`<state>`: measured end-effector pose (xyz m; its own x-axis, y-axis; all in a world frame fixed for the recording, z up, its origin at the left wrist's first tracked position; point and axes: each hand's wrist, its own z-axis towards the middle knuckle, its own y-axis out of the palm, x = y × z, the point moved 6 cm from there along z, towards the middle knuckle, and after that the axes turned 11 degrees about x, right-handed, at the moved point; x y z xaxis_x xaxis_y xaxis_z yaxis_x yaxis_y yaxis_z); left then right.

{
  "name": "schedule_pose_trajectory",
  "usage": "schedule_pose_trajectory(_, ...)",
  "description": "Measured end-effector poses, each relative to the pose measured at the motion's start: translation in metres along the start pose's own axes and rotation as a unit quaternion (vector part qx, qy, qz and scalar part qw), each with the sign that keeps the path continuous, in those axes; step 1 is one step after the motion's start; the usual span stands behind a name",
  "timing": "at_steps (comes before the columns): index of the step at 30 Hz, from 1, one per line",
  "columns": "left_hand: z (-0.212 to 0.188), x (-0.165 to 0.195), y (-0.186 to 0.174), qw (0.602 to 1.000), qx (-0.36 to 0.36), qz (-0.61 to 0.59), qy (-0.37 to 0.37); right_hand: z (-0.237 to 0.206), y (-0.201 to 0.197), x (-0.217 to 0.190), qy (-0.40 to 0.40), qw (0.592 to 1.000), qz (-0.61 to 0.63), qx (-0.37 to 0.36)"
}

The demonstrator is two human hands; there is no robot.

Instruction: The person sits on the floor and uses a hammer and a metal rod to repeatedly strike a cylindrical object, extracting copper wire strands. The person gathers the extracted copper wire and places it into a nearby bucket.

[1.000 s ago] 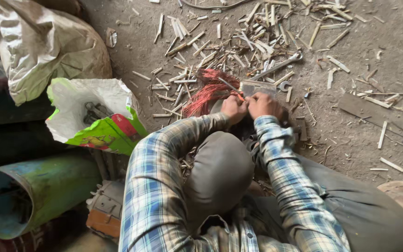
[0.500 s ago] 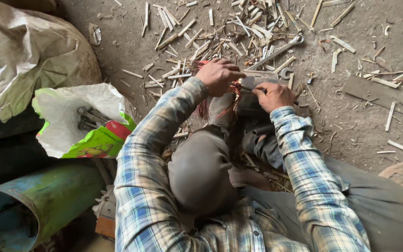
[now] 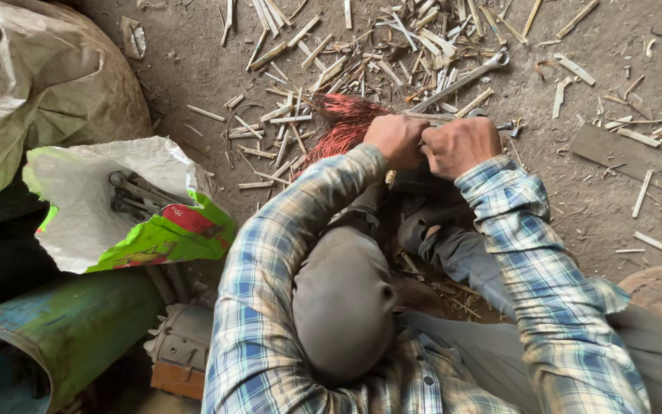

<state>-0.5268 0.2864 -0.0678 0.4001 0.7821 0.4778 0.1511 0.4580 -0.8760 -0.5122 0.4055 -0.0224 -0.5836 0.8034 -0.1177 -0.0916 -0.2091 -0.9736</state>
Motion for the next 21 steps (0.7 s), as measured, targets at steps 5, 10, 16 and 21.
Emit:
schedule_pose_trajectory(5,-0.016,0.000,0.000,0.998,0.058,0.030,0.006,0.003,-0.022,-0.018,0.001,0.999,-0.009,0.032)
schedule_pose_trajectory(10,-0.025,0.006,-0.003,0.992,0.126,-0.015,0.019,-0.004,-0.036,-0.027,-0.004,0.995,0.016,0.099)
schedule_pose_trajectory(16,-0.013,-0.001,0.016,0.998,-0.013,-0.049,-0.038,-0.004,-0.039,-0.020,-0.009,0.993,0.062,0.095)
schedule_pose_trajectory(21,0.019,-0.016,0.031,0.896,-0.362,-0.258,-0.002,0.006,-0.045,-0.016,-0.029,0.989,0.097,0.107)
